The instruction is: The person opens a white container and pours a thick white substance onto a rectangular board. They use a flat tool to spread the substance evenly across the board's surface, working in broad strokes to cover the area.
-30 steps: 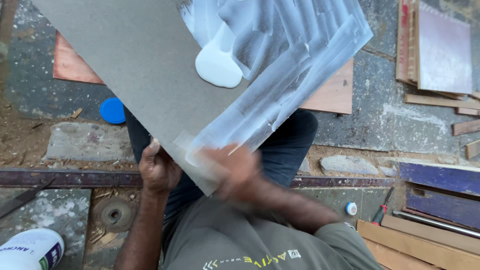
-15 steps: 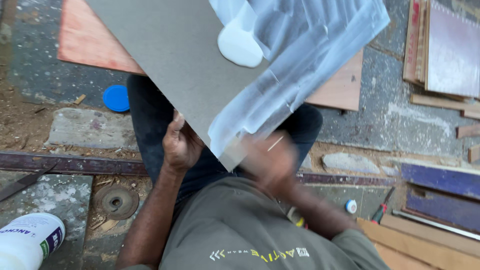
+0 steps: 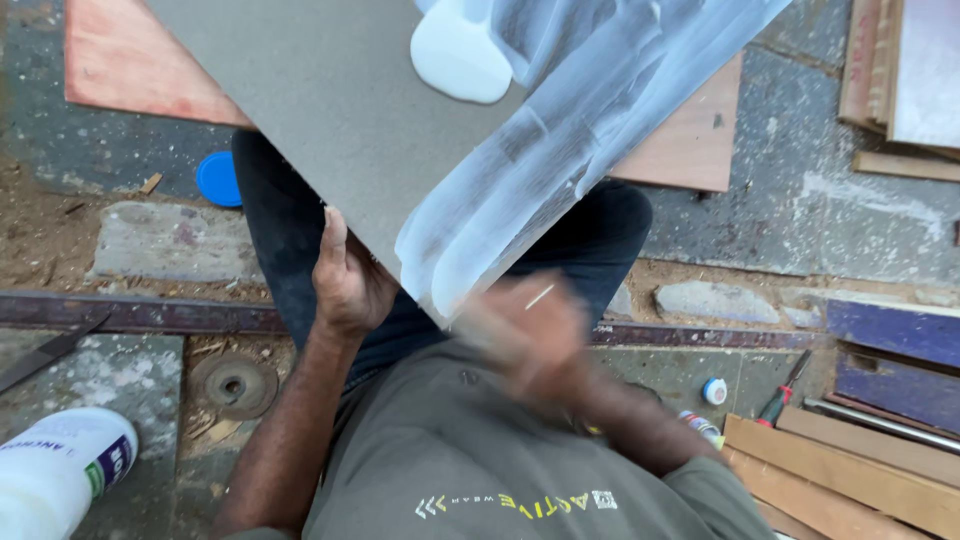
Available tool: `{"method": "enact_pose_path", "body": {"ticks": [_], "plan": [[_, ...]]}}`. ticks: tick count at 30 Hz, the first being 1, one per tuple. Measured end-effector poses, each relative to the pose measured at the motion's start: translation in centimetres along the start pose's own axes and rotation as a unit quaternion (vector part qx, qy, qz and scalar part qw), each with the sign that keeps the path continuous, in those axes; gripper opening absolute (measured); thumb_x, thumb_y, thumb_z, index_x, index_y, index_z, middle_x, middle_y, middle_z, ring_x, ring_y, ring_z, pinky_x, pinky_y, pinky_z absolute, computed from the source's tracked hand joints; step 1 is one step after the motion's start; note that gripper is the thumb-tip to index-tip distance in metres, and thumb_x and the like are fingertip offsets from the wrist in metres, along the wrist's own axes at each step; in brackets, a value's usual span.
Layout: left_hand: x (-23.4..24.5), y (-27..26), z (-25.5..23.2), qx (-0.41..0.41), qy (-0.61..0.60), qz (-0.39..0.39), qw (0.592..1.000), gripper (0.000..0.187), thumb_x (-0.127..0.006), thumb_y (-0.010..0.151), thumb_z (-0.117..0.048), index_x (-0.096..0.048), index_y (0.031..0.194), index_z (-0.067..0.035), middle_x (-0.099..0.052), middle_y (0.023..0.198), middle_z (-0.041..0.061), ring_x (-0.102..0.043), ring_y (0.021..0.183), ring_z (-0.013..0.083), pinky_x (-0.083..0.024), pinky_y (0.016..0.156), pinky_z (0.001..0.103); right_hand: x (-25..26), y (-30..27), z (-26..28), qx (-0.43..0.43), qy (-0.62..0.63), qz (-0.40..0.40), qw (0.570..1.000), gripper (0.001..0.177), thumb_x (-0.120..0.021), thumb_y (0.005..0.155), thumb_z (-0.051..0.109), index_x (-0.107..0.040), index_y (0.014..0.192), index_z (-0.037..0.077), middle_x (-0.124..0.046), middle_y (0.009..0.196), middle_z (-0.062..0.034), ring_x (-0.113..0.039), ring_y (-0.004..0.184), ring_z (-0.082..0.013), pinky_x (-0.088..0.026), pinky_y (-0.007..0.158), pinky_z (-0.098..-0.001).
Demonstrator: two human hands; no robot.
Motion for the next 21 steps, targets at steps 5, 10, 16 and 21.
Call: {"method": "enact_pose_path", "body": {"ticks": [5,10,16,21], "plan": [[-0.4,-0.3,0.2,-0.02,0.023,-0.018,0.999,0.069,-0.039,0.111,-0.049,-0.033,0.156,0.002,-0.054,0.145,0.02,-0.06,0.131,0.0281,-0.053,0.11,0.044,5.9,3.1,-13.1,-0.149,-0.174,-0.136,0.964,0.015,-0.061,0.107,0.01,-0.071,0.102,0.0,-0.071,0.096,-0.015,-0.064,0.078,-0.0287,-0.049,0.071,-0.0425],[-0.7,-0.3,0.5,-0.027,0.035,-0.031,0.999,0.068,-0.041,0.11,-0.048,-0.032,0.157,0.0,-0.052,0.148,0.017,-0.058,0.134,0.0273,-0.051,0.113,0.044,1.1,2.0,-3.5,-0.004,-0.195,-0.097,0.976,0.016,-0.061,0.096,0.006,-0.071,0.106,-0.001,-0.074,0.097,-0.0169,-0.07,0.081,-0.0324,-0.049,0.071,-0.0453],[-0.7,-0.1,0.9,-0.02,0.031,-0.002,0.999,0.074,-0.044,0.111,-0.052,-0.032,0.157,0.004,-0.054,0.146,0.024,-0.058,0.135,0.0293,-0.051,0.113,0.046,3.0,1.9,3.6,0.053,0.037,-0.021,0.998,0.029,-0.064,0.083,0.002,-0.069,0.111,-0.002,-0.074,0.112,-0.0167,-0.074,0.096,-0.0317,-0.055,0.082,-0.046],[-1.0,0.3,1.4,-0.032,0.065,0.017,0.997,0.081,-0.045,0.109,-0.056,-0.032,0.157,0.008,-0.054,0.14,0.027,-0.061,0.132,0.033,-0.054,0.109,0.05,2.3,3.5,-1.5,-0.041,-0.121,-0.083,0.988,0.027,-0.072,0.086,0.0,-0.071,0.113,0.003,-0.074,0.109,-0.0128,-0.072,0.095,-0.0322,-0.056,0.084,-0.0458]]}}
Point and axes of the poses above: each hand's wrist, its own y-axis towards the middle knuckle, its own x-axis out of the back of the hand, z = x × y, the point moved 4 cm from there along y, towards the middle knuckle
